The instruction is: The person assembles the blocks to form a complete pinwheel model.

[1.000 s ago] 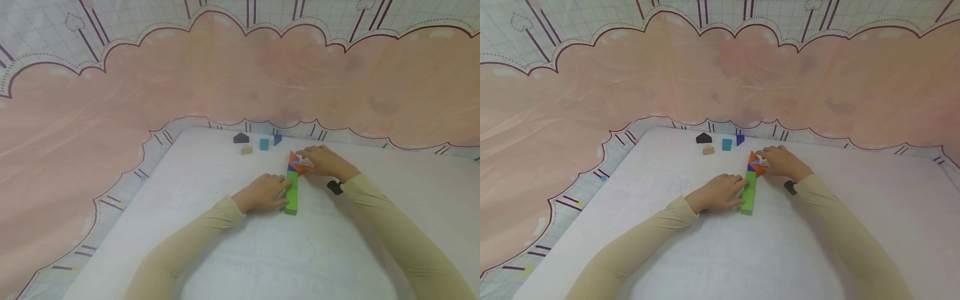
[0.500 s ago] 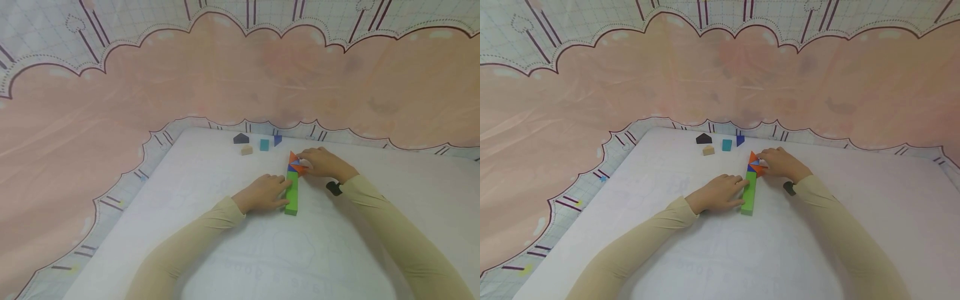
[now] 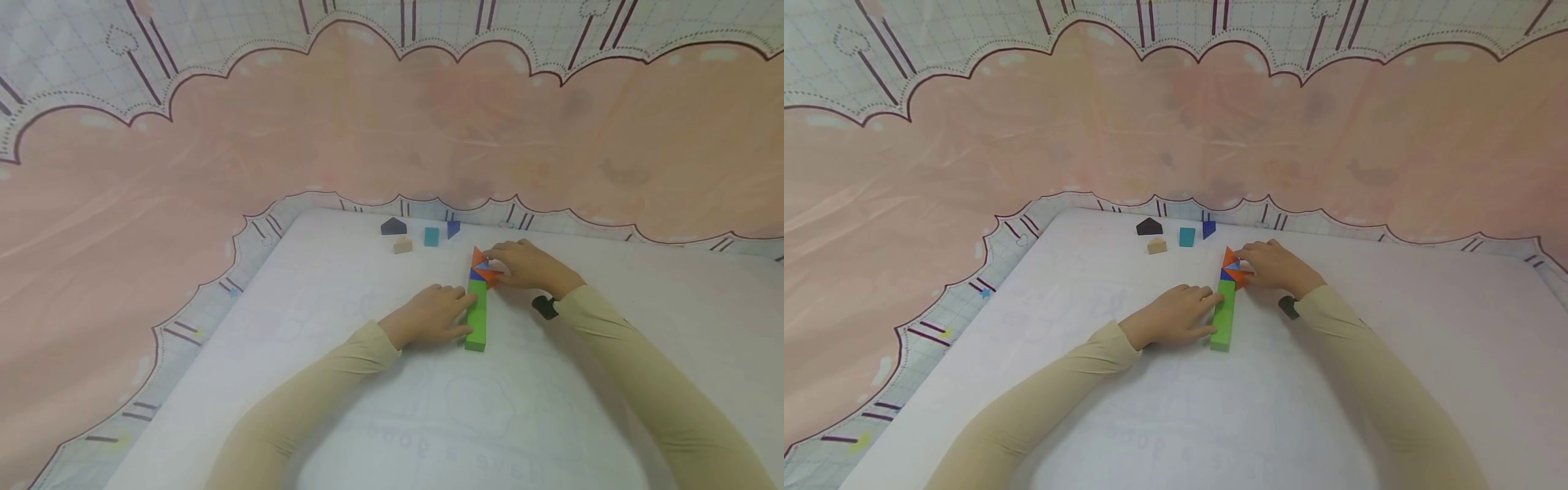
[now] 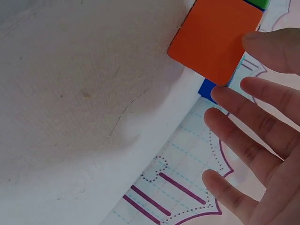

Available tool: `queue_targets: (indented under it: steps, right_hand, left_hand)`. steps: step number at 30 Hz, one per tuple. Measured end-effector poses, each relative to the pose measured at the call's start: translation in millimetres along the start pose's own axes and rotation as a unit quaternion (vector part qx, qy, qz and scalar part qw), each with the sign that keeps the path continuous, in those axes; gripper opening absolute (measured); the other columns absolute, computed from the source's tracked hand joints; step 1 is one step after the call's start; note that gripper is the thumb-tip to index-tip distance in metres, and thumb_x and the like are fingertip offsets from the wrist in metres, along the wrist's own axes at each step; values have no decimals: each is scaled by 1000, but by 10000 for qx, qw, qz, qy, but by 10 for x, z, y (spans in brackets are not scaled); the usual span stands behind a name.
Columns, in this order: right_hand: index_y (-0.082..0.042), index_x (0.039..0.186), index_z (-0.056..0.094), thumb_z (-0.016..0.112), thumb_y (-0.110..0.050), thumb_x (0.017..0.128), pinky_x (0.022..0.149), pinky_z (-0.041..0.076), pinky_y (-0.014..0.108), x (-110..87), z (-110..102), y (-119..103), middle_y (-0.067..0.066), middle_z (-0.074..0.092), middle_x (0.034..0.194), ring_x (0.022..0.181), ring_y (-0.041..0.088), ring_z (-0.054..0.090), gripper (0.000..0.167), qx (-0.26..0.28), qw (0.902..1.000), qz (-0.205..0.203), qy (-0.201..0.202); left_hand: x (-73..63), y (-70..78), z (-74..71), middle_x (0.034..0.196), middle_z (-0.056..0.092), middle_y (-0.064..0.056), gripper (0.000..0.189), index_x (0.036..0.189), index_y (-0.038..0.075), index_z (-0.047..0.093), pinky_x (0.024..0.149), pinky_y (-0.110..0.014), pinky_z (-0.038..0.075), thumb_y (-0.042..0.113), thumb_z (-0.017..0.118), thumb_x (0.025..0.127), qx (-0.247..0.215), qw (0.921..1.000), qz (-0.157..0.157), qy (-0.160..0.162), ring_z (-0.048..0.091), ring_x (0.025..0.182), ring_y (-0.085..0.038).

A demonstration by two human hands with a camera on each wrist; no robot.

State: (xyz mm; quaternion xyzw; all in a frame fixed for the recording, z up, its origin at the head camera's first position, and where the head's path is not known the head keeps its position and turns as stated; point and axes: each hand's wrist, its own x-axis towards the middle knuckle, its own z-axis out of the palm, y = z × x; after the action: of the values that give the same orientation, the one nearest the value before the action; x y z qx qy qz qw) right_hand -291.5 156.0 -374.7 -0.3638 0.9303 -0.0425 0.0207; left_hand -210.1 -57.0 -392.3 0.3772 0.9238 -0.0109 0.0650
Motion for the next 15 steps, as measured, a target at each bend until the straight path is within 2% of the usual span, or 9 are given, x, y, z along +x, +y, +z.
queue_targets:
  steps: [12,15]
  right_hand:
    - [-3,129,54,65,-16,86,103,36,57,6,20,-8,19,58,127,121,38,51,46,244,9990,303,-235]
    - [-2,128,55,64,-16,86,103,36,57,2,36,-5,19,59,127,120,38,52,45,239,9991,284,-194]
  left_hand:
    - [-5,3,-9,124,55,-2,60,142,16,37,101,-34,42,51,46,94,6,10000,-10,-23,55,110,-15]
    - [-3,0,-3,116,56,-1,56,138,17,40,97,-32,44,50,46,94,47,10000,25,48,55,102,-14]
